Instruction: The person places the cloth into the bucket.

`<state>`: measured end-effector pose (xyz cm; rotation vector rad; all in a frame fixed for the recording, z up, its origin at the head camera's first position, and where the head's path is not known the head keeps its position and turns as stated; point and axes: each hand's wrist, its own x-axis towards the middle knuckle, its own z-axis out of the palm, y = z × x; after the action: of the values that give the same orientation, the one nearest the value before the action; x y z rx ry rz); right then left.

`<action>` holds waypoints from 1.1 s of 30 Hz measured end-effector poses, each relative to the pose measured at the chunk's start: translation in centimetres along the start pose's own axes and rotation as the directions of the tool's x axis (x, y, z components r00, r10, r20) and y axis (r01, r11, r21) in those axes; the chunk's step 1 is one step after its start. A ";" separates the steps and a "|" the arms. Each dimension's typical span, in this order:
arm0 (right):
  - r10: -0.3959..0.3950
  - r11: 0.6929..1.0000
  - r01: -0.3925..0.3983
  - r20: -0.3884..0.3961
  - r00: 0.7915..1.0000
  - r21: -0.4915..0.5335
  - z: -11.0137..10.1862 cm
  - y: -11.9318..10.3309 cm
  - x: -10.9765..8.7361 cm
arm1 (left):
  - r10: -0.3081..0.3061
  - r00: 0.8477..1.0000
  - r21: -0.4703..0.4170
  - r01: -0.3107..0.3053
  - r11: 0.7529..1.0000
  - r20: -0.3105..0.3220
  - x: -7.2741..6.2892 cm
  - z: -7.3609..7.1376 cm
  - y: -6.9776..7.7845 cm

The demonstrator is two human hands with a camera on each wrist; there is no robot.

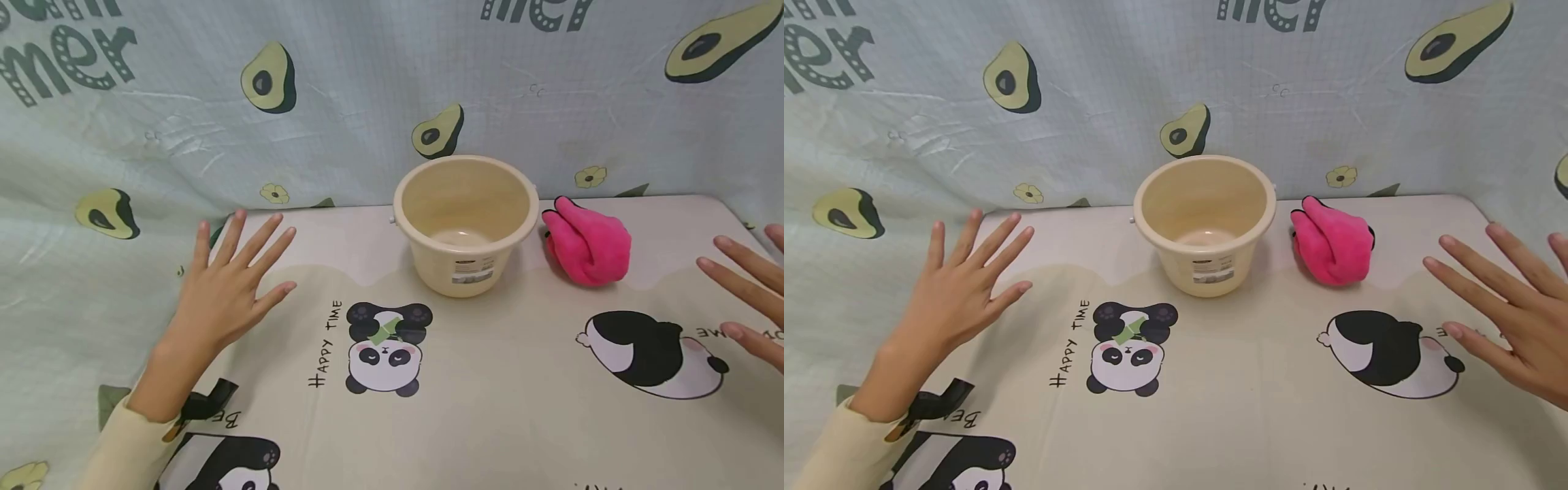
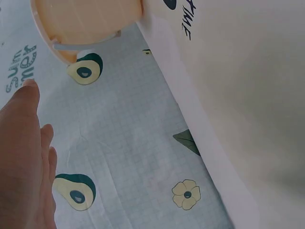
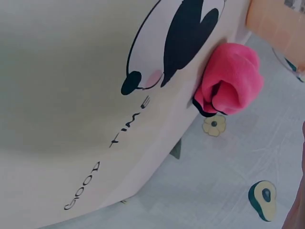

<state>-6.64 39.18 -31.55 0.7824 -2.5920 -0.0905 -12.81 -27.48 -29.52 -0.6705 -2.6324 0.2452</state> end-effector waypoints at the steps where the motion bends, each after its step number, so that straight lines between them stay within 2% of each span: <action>1: -0.003 1.000 0.003 -0.004 1.000 0.003 0.1 0.1 0.1 | -0.003 1.000 0.000 0.003 1.000 0.010 0.1 0.0 0.0; 4: -0.010 1.000 0.010 -0.024 1.000 0.008 0.2 0.3 0.4 | -0.017 0.999 -0.002 0.017 1.000 0.039 0.4 -0.1 0.3; 7: 0.004 1.000 -0.004 -0.014 1.000 0.002 0.2 0.1 0.5 | -0.022 0.999 -0.020 0.023 1.000 0.041 0.5 0.0 0.6; 13: 0.066 0.998 -0.066 0.014 0.998 0.008 0.3 -0.7 0.3 | -0.010 1.000 -0.042 0.010 0.999 0.015 1.0 0.2 1.3; 19: 0.093 0.996 -0.094 0.052 0.994 0.006 0.6 -0.7 0.5 | 0.019 0.999 -0.061 -0.021 0.998 -0.043 1.5 0.5 1.9; 23: 0.066 0.997 -0.067 0.015 0.998 0.025 1.0 -0.8 0.8 | 0.043 0.996 -0.077 -0.049 0.996 -0.075 1.9 0.4 2.3; 28: -0.013 0.999 0.015 -0.041 0.999 0.028 1.3 -0.6 1.3 | 0.046 0.995 -0.107 -0.055 0.993 -0.086 2.3 0.3 2.9; 33: -0.027 1.000 0.028 -0.035 0.999 0.014 1.6 -0.5 1.4 | 0.038 0.995 -0.134 -0.050 0.990 -0.095 2.8 0.3 3.3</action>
<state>-8.14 37.85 -32.57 0.8179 -2.5517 -0.0659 -13.77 -23.22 -29.68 -0.7667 -2.5650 0.0454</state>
